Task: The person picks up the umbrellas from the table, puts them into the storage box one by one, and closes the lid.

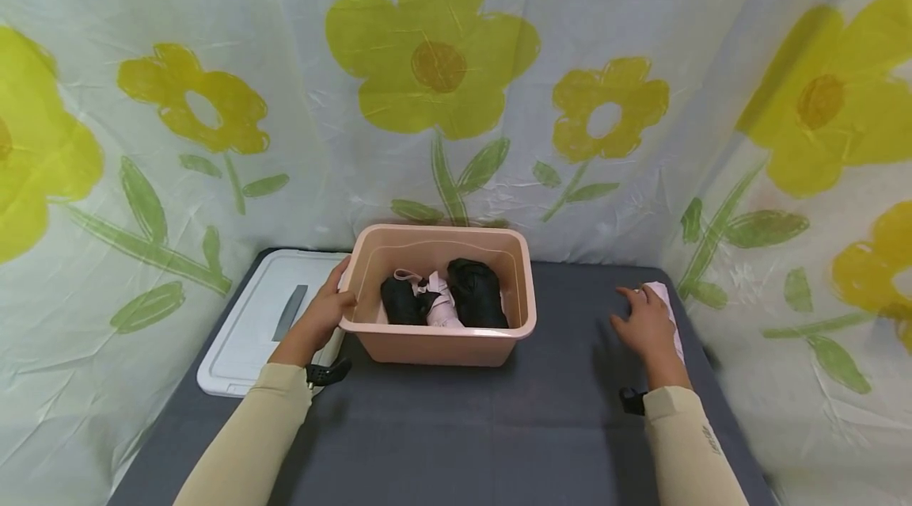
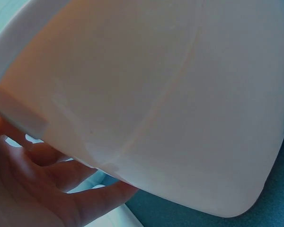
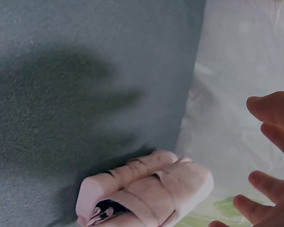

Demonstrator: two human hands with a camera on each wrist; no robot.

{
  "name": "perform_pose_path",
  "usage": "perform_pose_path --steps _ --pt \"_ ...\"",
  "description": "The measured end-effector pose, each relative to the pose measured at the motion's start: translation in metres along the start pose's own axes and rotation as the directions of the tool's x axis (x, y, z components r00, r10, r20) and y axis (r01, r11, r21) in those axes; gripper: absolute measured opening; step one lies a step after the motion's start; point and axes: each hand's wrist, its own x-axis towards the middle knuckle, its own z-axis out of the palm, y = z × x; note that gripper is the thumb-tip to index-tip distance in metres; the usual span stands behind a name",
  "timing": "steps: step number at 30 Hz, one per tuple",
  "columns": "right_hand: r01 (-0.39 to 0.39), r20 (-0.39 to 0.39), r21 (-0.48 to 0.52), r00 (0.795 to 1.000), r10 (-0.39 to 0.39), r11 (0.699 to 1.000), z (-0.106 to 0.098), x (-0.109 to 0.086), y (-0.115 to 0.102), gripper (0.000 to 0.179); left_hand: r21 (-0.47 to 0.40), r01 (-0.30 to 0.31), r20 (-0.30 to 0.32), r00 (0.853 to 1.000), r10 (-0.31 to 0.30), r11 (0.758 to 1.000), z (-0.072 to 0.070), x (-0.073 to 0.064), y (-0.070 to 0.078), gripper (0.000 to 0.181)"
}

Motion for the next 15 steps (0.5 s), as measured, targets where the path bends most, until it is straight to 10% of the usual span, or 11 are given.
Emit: perform_pose_path --steps 15 --pt "-0.16 0.007 0.04 0.987 0.16 0.986 0.004 -0.004 0.017 0.057 0.01 -0.021 0.001 1.0 0.021 1.0 0.0 0.001 -0.003 0.085"
